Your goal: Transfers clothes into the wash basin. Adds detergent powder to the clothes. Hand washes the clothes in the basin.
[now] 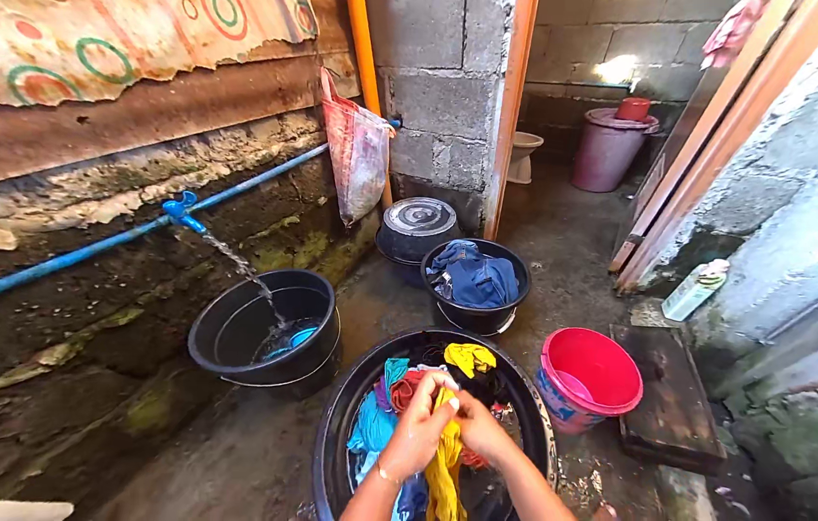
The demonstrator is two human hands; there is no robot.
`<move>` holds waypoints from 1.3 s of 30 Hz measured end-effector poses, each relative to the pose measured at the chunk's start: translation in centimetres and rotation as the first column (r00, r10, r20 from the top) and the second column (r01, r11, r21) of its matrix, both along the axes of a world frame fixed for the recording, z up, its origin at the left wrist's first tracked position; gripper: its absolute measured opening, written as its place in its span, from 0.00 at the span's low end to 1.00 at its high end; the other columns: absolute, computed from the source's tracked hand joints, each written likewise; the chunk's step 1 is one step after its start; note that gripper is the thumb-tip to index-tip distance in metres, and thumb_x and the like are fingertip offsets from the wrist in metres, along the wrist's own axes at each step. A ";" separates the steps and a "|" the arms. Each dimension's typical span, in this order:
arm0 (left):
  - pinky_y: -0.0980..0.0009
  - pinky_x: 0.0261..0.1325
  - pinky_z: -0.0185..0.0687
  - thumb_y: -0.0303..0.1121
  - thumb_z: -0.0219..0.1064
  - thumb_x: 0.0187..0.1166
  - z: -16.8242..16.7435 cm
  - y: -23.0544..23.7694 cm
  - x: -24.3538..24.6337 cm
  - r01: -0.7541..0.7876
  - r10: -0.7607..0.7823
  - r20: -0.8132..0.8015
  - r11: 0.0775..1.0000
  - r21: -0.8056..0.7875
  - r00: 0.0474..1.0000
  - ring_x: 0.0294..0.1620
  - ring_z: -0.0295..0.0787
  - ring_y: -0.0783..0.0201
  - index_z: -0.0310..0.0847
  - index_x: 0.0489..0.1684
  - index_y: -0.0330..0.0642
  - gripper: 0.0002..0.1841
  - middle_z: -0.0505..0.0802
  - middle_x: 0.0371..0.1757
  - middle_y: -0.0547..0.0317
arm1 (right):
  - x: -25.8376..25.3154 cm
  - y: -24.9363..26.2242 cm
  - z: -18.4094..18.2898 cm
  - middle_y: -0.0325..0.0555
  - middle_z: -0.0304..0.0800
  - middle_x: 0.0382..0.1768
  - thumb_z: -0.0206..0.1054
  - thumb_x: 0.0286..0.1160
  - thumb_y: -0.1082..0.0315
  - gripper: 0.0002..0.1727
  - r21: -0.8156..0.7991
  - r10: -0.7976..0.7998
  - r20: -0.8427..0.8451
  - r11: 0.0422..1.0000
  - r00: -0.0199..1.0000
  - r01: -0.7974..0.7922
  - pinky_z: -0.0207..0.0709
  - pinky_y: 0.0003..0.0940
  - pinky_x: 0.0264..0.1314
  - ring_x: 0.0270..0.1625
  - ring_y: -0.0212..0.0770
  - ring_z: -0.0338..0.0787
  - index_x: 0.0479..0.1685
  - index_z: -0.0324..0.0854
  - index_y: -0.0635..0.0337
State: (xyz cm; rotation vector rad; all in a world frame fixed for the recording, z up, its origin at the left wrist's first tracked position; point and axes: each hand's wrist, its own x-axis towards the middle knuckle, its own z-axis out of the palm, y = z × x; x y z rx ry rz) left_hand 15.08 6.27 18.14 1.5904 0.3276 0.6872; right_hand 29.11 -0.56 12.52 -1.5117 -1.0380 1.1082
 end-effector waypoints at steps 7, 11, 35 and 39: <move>0.69 0.63 0.83 0.24 0.55 0.82 -7.1 -2.2 -5.3 -0.276 0.268 -0.110 0.959 -0.061 0.957 0.54 0.86 0.71 0.83 0.47 0.38 0.10 0.90 0.49 0.61 | 0.3 -2.9 -3.0 0.62 0.83 0.53 0.63 0.71 0.81 0.12 -0.150 0.331 0.275 0.942 0.903 -0.300 0.79 0.48 0.60 0.55 0.52 0.83 0.49 0.88 0.66; 0.47 0.67 0.79 0.23 0.61 0.79 -9.6 -0.9 -9.0 -0.178 0.243 -0.749 0.970 0.167 0.616 0.60 0.86 0.44 0.94 0.48 0.41 0.13 0.90 0.54 0.38 | 0.9 -3.9 -2.8 0.74 0.63 0.82 0.69 0.65 0.82 0.28 -0.628 0.446 0.539 0.778 0.714 -0.012 0.79 0.66 0.70 0.73 0.73 0.79 0.67 0.88 0.52; 0.33 0.75 0.69 0.28 0.60 0.84 -18.6 1.3 -5.4 0.506 -0.308 -0.951 0.824 -0.254 0.024 0.74 0.79 0.34 0.81 0.69 0.31 0.18 0.86 0.69 0.31 | 3.1 -3.9 -16.5 0.72 0.68 0.81 0.73 0.69 0.73 0.41 -0.751 0.445 0.165 0.635 0.880 -0.181 0.81 0.68 0.66 0.70 0.71 0.84 0.88 0.65 0.56; 0.44 0.84 0.65 0.30 0.60 0.84 -8.3 1.3 -7.2 0.273 -0.133 -0.897 0.962 -0.015 0.421 0.81 0.73 0.40 0.87 0.69 0.43 0.18 0.80 0.77 0.37 | 3.5 -3.7 -4.4 0.58 0.87 0.61 0.62 0.74 0.77 0.18 -0.498 0.322 0.169 0.843 0.932 -0.201 0.87 0.53 0.44 0.42 0.52 0.91 0.63 0.85 0.61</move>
